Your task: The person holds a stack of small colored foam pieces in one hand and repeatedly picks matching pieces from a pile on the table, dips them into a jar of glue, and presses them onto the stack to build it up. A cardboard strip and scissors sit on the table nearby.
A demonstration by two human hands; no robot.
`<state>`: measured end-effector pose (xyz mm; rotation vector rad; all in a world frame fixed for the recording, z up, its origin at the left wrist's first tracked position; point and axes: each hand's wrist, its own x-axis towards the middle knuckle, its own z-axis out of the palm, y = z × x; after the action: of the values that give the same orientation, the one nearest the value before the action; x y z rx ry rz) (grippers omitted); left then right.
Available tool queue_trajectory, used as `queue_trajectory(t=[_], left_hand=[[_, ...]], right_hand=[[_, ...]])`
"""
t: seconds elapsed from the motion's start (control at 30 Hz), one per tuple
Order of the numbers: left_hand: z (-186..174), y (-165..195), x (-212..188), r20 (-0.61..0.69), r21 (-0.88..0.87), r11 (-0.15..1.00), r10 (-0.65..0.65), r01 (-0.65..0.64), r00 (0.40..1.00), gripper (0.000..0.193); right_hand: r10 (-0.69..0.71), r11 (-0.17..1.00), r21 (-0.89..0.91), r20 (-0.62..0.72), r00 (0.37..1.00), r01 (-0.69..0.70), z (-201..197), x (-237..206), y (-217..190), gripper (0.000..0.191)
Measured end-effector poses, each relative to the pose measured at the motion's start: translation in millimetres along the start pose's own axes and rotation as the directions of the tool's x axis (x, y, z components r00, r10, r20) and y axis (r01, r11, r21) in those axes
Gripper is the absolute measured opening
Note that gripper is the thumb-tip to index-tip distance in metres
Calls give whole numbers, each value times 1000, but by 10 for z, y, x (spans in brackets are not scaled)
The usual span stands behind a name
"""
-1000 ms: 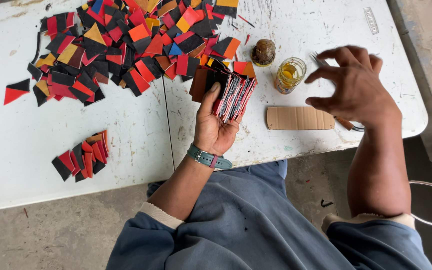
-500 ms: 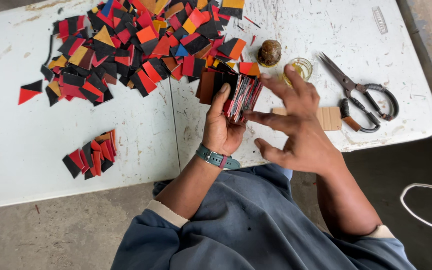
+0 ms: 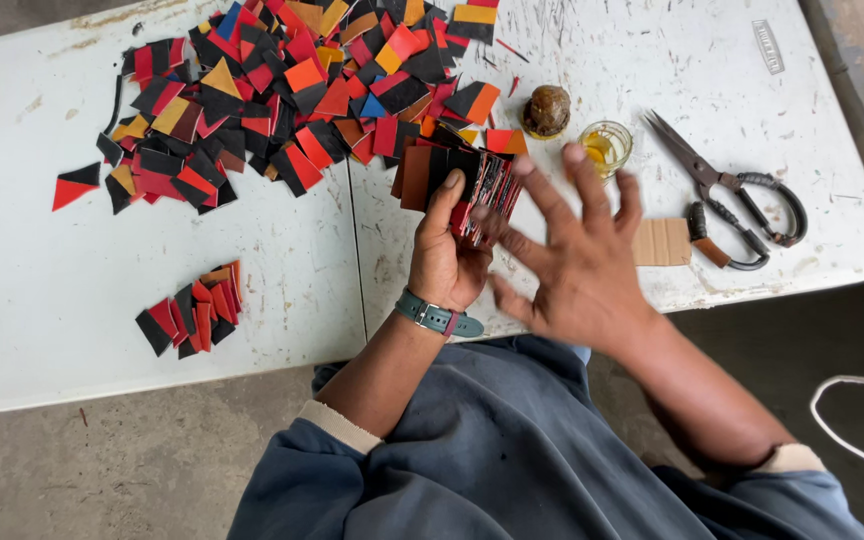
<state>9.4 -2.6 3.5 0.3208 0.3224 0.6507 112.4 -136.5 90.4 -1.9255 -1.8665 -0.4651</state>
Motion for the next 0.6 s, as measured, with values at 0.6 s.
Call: queue_trajectory(t=[0.6], left_hand=[[-27, -21, 7, 42, -51, 999, -9, 11, 999, 23]], right_hand=[[6, 998, -64, -39, 999, -9, -91, 185, 209, 57]])
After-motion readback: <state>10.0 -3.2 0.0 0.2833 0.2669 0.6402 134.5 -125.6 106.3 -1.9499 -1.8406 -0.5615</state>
